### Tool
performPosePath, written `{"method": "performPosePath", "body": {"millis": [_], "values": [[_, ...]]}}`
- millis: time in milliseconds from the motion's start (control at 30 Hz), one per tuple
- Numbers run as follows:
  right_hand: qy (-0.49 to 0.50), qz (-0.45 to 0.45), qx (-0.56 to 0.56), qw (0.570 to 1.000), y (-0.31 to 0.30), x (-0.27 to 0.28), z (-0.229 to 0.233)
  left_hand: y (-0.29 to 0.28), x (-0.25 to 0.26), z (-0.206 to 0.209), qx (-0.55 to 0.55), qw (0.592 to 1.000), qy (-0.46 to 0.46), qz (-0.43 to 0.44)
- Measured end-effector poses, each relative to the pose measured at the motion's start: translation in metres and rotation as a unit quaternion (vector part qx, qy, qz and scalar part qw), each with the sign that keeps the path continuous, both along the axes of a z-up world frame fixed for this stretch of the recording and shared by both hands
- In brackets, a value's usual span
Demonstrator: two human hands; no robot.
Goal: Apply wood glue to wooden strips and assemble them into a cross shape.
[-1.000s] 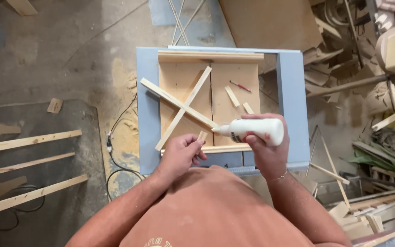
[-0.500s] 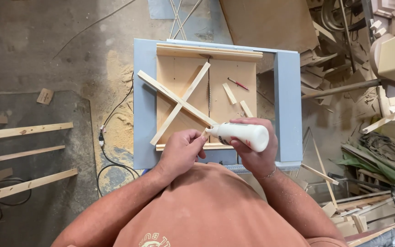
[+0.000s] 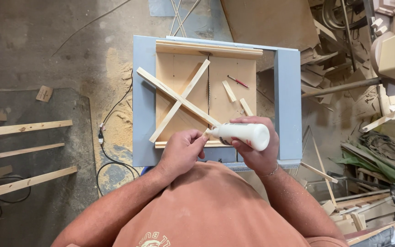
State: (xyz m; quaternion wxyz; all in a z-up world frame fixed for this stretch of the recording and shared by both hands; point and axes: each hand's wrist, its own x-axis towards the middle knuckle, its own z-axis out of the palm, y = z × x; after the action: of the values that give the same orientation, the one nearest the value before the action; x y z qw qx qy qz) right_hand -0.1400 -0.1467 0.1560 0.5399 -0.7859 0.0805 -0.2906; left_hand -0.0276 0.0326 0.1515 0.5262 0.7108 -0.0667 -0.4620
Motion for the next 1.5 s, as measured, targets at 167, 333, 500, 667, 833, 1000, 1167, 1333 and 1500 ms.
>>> {"method": "performPosePath", "body": {"millis": [167, 333, 500, 667, 833, 1000, 1167, 1333, 1500], "values": [[0.017, -0.025, -0.022, 0.999, -0.006, -0.005, 0.0, 0.002, -0.003, -0.013, 0.011, 0.999, -0.045, -0.026], [0.032, -0.021, -0.013, 0.999, -0.013, -0.01, -0.003, 0.002, -0.008, -0.022, 0.026, 0.992, -0.117, -0.05], [-0.036, -0.037, 0.167, 0.985, -0.036, -0.012, -0.024, 0.009, -0.004, -0.058, -0.107, 0.715, -0.689, -0.054], [-0.035, 0.01, 0.222, 0.974, -0.041, -0.01, -0.019, 0.008, 0.005, -0.037, -0.147, 0.624, -0.767, -0.032], [-0.013, 0.048, 0.184, 0.982, -0.032, -0.002, -0.006, 0.007, 0.006, -0.032, -0.165, 0.61, -0.775, -0.029], [0.031, 0.045, 0.147, 0.988, -0.026, -0.004, 0.006, 0.006, 0.007, -0.033, -0.175, 0.608, -0.773, -0.042], [0.052, 0.039, 0.108, 0.992, -0.029, 0.001, 0.007, 0.004, 0.006, -0.032, -0.178, 0.603, -0.777, -0.043], [0.072, 0.051, 0.112, 0.99, -0.027, 0.003, 0.01, 0.002, 0.005, -0.036, -0.182, 0.606, -0.773, -0.043], [0.088, 0.031, 0.116, 0.989, -0.027, 0.001, 0.015, 0.001, 0.004, -0.037, -0.169, 0.61, -0.773, -0.027]]}}
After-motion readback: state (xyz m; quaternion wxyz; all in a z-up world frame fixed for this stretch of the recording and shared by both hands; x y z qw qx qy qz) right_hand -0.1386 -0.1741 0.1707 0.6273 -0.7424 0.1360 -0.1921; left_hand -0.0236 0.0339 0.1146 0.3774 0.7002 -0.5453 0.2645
